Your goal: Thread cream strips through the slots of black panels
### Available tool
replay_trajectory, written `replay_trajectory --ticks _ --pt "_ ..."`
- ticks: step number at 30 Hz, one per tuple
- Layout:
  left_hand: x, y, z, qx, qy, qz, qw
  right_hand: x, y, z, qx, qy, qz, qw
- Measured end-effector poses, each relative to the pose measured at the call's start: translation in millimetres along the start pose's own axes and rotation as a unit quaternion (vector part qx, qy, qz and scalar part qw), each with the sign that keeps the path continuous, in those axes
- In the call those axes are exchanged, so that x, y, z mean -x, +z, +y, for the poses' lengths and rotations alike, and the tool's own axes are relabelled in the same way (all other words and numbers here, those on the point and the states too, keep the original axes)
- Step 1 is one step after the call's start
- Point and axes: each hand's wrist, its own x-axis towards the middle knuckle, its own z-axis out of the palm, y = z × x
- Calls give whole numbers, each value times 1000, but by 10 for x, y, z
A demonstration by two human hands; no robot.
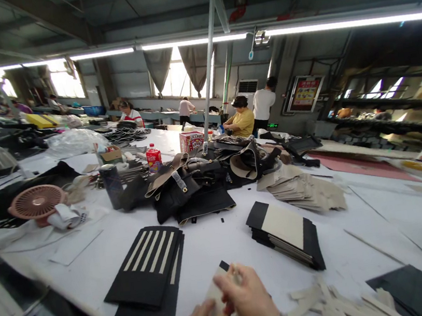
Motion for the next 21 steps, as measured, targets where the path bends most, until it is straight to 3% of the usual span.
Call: replay_trajectory --ticks 2,5,8,14,18,21 --pt "-161 -169 60 21 -10 -46 999 -211 -219 3 -22 61 16 998" --pt "-327 -347 156 29 -25 -60 997 -516 -339 184 110 78 54 989" --pt "-389 -375 202 28 -31 -59 997 -757 -280 400 230 64 95 966" --pt "-410 -328 196 43 -33 -61 997 -1053 -167 593 303 69 76 948" --pt "-402 -334 216 44 -39 -46 997 -1091 -130 634 307 80 58 947" --pt "-397 -344 234 45 -30 -37 998 -963 -24 610 303 71 33 950"
